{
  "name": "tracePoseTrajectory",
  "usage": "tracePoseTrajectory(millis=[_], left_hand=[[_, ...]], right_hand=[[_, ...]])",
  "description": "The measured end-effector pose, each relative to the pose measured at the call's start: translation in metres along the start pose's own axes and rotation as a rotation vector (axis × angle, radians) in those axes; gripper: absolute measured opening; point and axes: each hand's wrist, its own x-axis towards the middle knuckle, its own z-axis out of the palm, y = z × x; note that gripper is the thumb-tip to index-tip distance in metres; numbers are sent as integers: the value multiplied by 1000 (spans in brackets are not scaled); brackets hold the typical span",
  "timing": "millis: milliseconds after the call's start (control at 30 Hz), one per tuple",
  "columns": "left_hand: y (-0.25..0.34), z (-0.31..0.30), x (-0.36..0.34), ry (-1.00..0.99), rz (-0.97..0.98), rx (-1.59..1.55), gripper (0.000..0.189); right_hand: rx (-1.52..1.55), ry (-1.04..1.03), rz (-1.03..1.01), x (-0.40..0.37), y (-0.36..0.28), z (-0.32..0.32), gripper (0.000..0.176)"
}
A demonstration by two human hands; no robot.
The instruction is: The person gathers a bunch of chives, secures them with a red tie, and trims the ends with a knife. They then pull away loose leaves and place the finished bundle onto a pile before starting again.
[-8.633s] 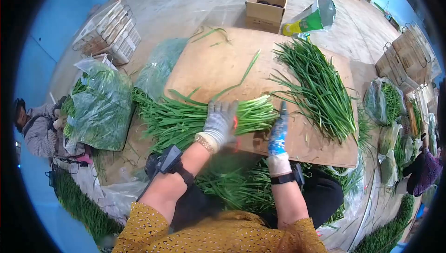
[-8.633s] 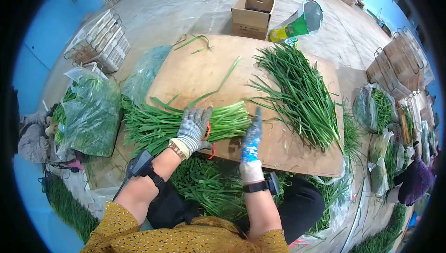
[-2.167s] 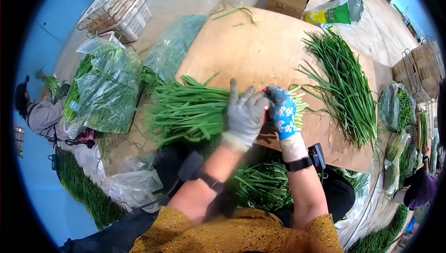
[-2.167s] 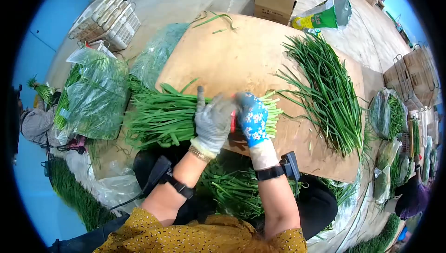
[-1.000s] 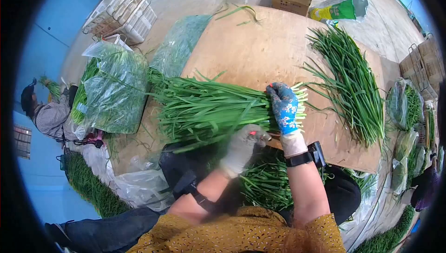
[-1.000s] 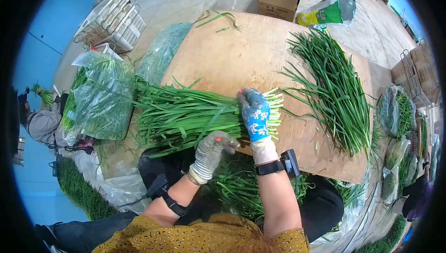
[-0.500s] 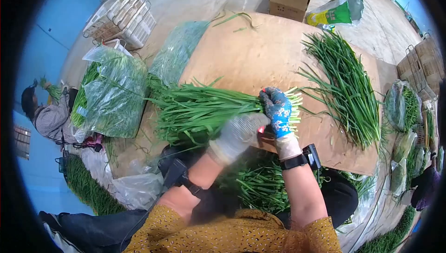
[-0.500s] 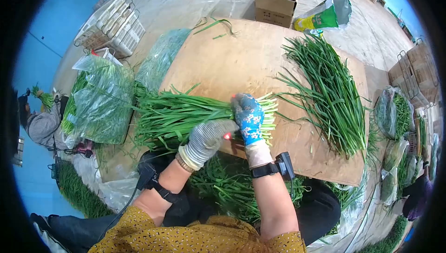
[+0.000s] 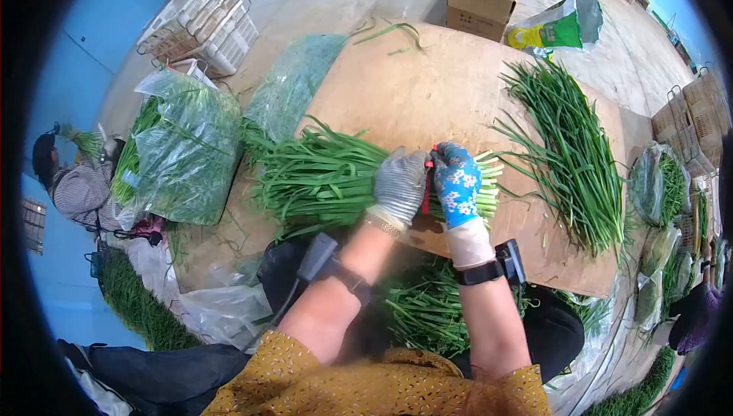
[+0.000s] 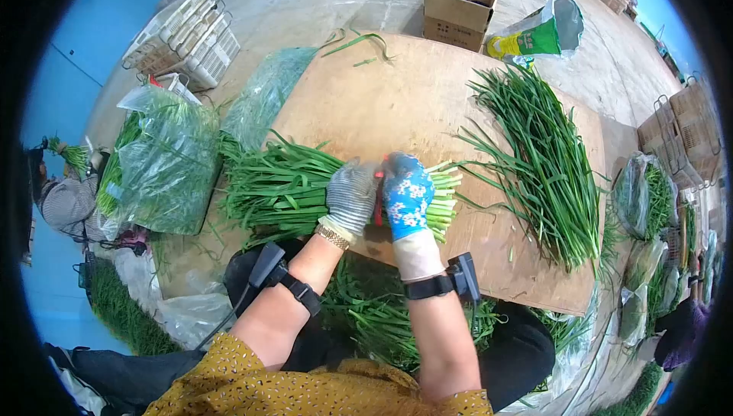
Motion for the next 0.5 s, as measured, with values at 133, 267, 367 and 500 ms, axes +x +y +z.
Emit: tracePoseTrajectory(millis=[133,267,367,500], left_hand=[[-1,0,-2,-70,-32,-35,12],[-5,9,-6,74,21,-52,12],[5,-3,-1,160,69,-164,9],[7,0,0,26,27,-143,13]], right_hand=[[-74,117,-54,-9,-15,0,8],[182,218,15,-24,-4,6,13],[199,237,-42,-30,12,7,11],[424,91,25,-34,14,-5,12]])
